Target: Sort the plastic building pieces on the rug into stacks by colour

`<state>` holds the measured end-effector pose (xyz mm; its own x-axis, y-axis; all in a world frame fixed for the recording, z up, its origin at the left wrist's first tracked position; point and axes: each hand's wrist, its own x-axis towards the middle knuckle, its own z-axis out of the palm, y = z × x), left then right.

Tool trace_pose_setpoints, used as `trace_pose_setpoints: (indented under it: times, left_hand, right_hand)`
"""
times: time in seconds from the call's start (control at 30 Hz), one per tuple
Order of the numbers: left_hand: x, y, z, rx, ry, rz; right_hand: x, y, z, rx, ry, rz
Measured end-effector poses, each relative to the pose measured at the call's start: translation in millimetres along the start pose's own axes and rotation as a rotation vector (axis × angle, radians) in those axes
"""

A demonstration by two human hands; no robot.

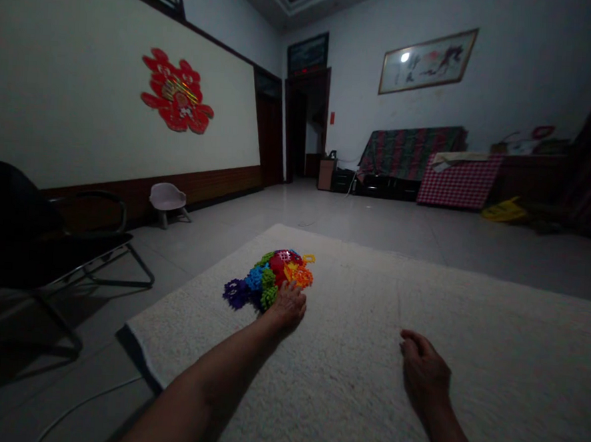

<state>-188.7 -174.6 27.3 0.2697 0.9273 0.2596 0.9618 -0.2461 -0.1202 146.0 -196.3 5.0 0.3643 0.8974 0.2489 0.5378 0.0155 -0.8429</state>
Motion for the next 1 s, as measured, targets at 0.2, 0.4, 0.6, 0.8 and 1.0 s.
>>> trace_pose_setpoints:
  times: [0.2, 0.4, 0.6, 0.8, 1.0]
  left_hand:
    - [-2, -27, -11.2, 0.04, 0.028, 0.014]
    - [-2, -53, -24.9, -0.057, 0.145, -0.083]
    - [-1, -76, -31.5, -0.212, 0.261, -0.096]
    - [-1, -116, -28.4, -0.443, 0.398, -0.39]
    - [-27, -175, -15.5, -0.532, 0.298, -0.902]
  right_hand:
    - [-1, -5, -2, -0.038, -0.021, -0.007]
    - [2, 0, 3, -0.086, -0.02, -0.055]
    - [5, -1, 12, -0.175, 0.003, -0.118]
    - [9, 0, 16, -0.272, -0.018, -0.122]
    - [8, -2, 18, -0.311, -0.043, -0.115]
